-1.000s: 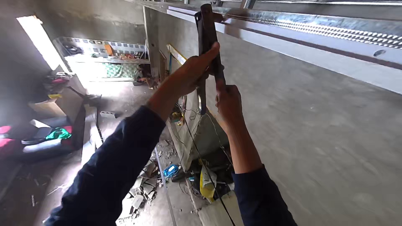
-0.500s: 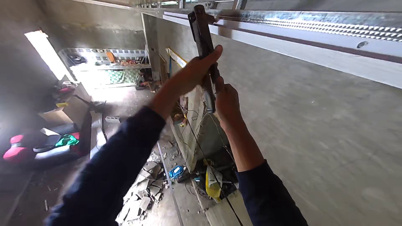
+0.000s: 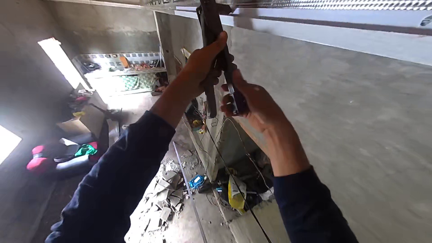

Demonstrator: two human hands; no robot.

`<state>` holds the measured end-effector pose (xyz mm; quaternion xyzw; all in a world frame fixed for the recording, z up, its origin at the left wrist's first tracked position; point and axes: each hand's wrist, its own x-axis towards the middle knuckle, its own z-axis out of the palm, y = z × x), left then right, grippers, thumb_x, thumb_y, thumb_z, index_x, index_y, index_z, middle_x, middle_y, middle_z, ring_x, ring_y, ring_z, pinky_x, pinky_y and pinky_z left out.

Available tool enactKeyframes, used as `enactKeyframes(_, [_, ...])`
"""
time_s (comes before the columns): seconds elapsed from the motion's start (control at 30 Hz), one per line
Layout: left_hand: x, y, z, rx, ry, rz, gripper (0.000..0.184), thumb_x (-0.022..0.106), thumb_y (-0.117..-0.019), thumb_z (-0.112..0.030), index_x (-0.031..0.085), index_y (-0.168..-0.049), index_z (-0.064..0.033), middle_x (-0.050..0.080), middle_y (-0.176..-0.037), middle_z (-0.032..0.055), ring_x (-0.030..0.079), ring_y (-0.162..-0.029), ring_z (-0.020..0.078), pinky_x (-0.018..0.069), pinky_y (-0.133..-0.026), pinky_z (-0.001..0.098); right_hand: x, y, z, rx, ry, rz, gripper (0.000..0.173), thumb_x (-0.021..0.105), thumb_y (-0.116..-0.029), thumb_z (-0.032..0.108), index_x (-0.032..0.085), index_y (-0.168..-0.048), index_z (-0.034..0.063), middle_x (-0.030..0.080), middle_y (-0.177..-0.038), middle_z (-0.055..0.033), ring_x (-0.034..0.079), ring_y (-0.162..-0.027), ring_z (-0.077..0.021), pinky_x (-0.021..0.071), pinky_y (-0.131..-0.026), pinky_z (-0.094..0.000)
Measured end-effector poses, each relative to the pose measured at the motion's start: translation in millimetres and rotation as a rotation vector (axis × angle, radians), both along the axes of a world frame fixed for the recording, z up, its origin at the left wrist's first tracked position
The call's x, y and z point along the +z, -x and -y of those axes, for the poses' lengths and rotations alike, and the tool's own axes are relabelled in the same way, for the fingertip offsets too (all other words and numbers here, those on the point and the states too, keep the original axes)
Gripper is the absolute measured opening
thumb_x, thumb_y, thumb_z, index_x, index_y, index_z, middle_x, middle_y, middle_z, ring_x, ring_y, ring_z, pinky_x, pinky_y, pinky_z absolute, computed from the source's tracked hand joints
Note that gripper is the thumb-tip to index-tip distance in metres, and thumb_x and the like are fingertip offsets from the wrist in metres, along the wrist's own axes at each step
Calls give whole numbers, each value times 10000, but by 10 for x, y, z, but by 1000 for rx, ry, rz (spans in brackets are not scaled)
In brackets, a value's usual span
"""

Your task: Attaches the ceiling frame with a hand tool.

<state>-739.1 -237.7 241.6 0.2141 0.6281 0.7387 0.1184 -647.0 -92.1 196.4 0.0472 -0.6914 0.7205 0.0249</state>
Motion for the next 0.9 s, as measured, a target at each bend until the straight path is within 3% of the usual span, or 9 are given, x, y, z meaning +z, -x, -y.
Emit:
enactKeyframes(0.1, [-39,-18,-96,27,0,9,453,474,-1050,-518,652,-1021,-103,642,-751,16,506,-493,74,402,-416,207,-143,256,-219,464,229,18,786,245,-1031,694,539,-1363,46,685,-1211,-182,712,-1067,-333,629,-856,-486])
enactKeyframes(0.23, [-71,16,-93,-2,26,-17,467,513,-1022,-550,647,-1002,-103,676,-788,31,593,-562,103,492,-473,241,-295,385,-195,704,377,33,738,307,-1006,716,553,-1315,93,722,-1142,-219,729,-1028,-402,626,-843,-539])
enactKeyframes(0.33, [-49,-34,-247,78,-80,-28,353,608,-1012,-434,582,-904,-99,603,-681,9,598,-544,101,539,-503,255,-248,237,-42,503,306,30,449,437,-1041,575,579,-1063,150,632,-766,-28,653,-682,-156,601,-702,-339])
enactKeyframes(0.43, [-49,-29,-311,141,-72,-34,353,624,-1008,-417,565,-887,-91,585,-653,9,592,-528,106,535,-499,265,-207,206,49,313,248,23,417,482,-1047,529,587,-1080,127,594,-703,-11,628,-597,-120,606,-617,-305])
enactKeyframes(0.57, [54,69,99,-43,303,-133,512,429,-1046,-575,629,-1091,-106,656,-855,15,642,-716,119,562,-631,301,-250,315,117,135,224,-49,493,485,-1066,471,621,-1204,18,694,-801,-103,704,-684,-195,625,-664,-354])
enactKeyframes(0.67, [412,150,686,-204,578,-225,530,383,-1058,-562,726,-1045,-158,687,-839,-46,560,-603,13,439,-513,158,-231,269,128,66,209,-22,488,519,-1056,462,598,-1176,-5,752,-886,-134,765,-775,-238,654,-728,-370])
enactKeyframes(0.77, [513,154,704,-176,595,-230,578,371,-1052,-581,747,-1008,-145,721,-856,-34,576,-596,15,453,-518,153,-231,289,166,107,282,-23,493,481,-1071,460,600,-1144,-12,740,-896,-142,761,-798,-254,653,-736,-391])
enactKeyframes(0.83, [293,66,401,-32,443,-150,548,386,-1039,-612,671,-1038,-144,683,-840,-16,602,-636,67,495,-551,218,-233,302,203,148,301,-27,528,430,-1083,476,591,-1212,-9,749,-985,-150,761,-873,-264,648,-759,-406])
enactKeyframes(0.9, [65,75,173,56,226,-73,518,430,-1031,-604,656,-1096,-142,661,-823,7,571,-589,94,464,-492,233,-244,302,221,119,325,-8,524,418,-1068,535,597,-1124,46,742,-963,-116,753,-875,-245,641,-755,-425])
